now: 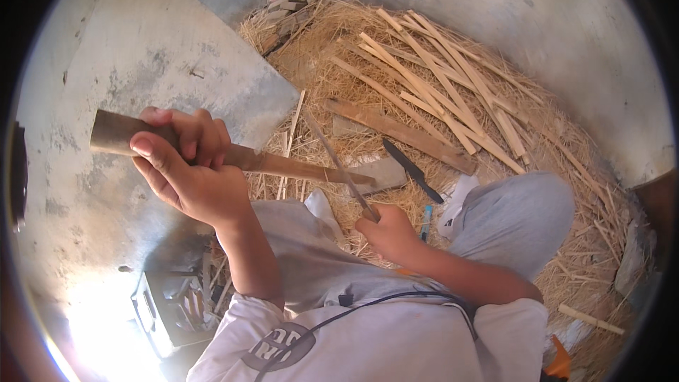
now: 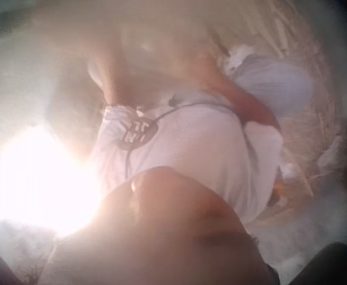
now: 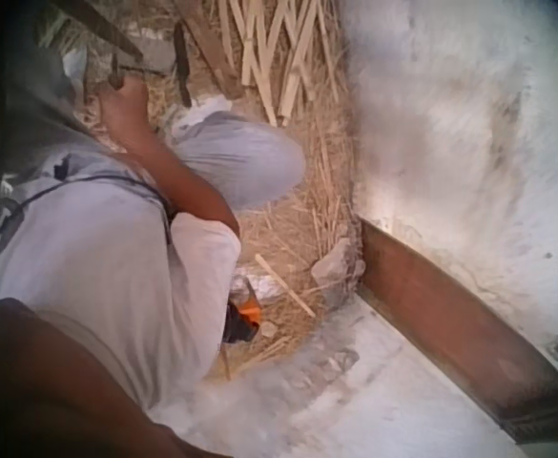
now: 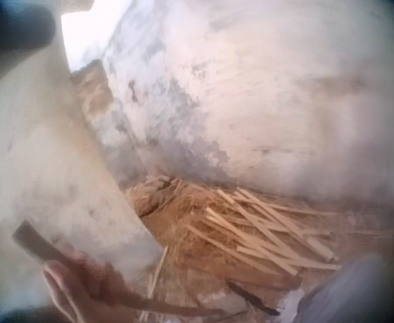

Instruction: The person sits on a straw-covered floor and uses a knife to shave a long, thin piece of wood. They hold the wood against their leg and scrape the blade along its length to remove thin strips of material.

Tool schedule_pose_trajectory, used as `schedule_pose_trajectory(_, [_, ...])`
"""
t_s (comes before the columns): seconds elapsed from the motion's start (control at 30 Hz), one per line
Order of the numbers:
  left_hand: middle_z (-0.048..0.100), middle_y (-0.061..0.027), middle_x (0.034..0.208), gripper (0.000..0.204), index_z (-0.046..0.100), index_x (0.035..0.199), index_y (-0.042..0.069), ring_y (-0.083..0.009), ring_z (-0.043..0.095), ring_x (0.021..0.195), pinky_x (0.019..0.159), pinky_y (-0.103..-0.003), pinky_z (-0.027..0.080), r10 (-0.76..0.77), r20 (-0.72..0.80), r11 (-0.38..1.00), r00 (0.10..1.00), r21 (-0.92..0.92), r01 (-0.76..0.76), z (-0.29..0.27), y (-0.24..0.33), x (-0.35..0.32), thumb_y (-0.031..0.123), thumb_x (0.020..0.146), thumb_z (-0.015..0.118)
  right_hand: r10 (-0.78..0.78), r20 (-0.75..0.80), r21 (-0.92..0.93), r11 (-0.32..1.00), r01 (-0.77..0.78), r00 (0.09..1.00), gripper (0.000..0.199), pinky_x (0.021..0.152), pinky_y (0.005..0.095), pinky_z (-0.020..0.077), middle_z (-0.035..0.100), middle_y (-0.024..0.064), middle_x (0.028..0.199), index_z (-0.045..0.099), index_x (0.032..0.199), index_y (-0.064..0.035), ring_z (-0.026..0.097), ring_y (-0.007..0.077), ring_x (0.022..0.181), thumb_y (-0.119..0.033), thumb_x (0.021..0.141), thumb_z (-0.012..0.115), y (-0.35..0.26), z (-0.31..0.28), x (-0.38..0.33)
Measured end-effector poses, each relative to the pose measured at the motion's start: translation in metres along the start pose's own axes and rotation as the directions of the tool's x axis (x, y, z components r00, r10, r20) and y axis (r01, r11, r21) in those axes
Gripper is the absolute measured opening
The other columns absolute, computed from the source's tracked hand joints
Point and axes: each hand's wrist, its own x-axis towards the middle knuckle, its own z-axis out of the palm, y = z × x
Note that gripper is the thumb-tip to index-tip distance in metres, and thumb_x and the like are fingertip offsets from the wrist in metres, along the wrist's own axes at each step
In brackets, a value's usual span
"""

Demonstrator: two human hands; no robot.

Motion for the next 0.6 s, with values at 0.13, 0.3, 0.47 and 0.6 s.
schedule_pose_trajectory(0.13, [0.033,0.0036,0.066,0.042,0.052,0.104,0.006,-0.0041,0.026,0.049,0.043,-0.021,0.021,-0.010,0.044,0.999,0.999,-0.038,0.011,0.006,0.001,-0.003,0.048,0.105,0.049,-0.301,-0.097,-0.144,0.947,0.286,0.949,0.020,0.052,0.0280,0.0401,0.056,0.0023,0.062,0.059,0.083,0.0007,0.047,0.0066,0.055,-0.017,0.090,0.066,-0.015,-0.003,-0.013])
schedule_pose_trajectory(0.3, [0.034,0.0035,0.066,0.041,0.052,0.105,0.006,-0.0046,0.024,0.049,0.042,-0.021,0.019,0.024,-0.115,0.997,0.993,0.080,-0.015,0.011,0.000,-0.002,0.048,0.105,0.050,-0.209,-0.005,-0.046,0.977,0.209,0.978,0.021,0.052,0.0301,0.0405,0.055,0.0010,0.060,0.059,0.081,-0.0009,0.049,0.0084,0.054,-0.018,0.088,0.069,0.016,0.005,0.001])
schedule_pose_trajectory(0.47, [0.033,0.0058,0.067,0.037,0.052,0.098,0.009,-0.0029,0.026,0.052,0.043,-0.020,0.019,0.028,-0.119,0.997,0.993,0.080,-0.018,-0.007,0.002,0.004,0.046,0.104,0.052,-0.075,0.098,-0.104,0.991,0.085,0.992,0.018,0.056,0.0337,0.0455,0.060,0.0063,0.062,0.061,0.084,-0.0003,0.057,0.0132,0.057,-0.017,0.087,0.067,-0.001,-0.002,0.004])
schedule_pose_trajectory(0.6, [0.031,0.0047,0.065,0.040,0.048,0.101,0.010,-0.0030,0.019,0.046,0.039,-0.020,0.015,0.050,-0.109,0.993,0.993,0.111,-0.038,-0.013,0.001,0.006,0.048,0.108,0.039,-0.366,0.106,-0.105,0.921,0.376,0.925,0.020,0.058,0.0358,0.0489,0.063,0.0135,0.065,0.063,0.089,0.0028,0.061,0.0159,0.059,-0.017,0.088,0.065,0.010,0.017,-0.005])
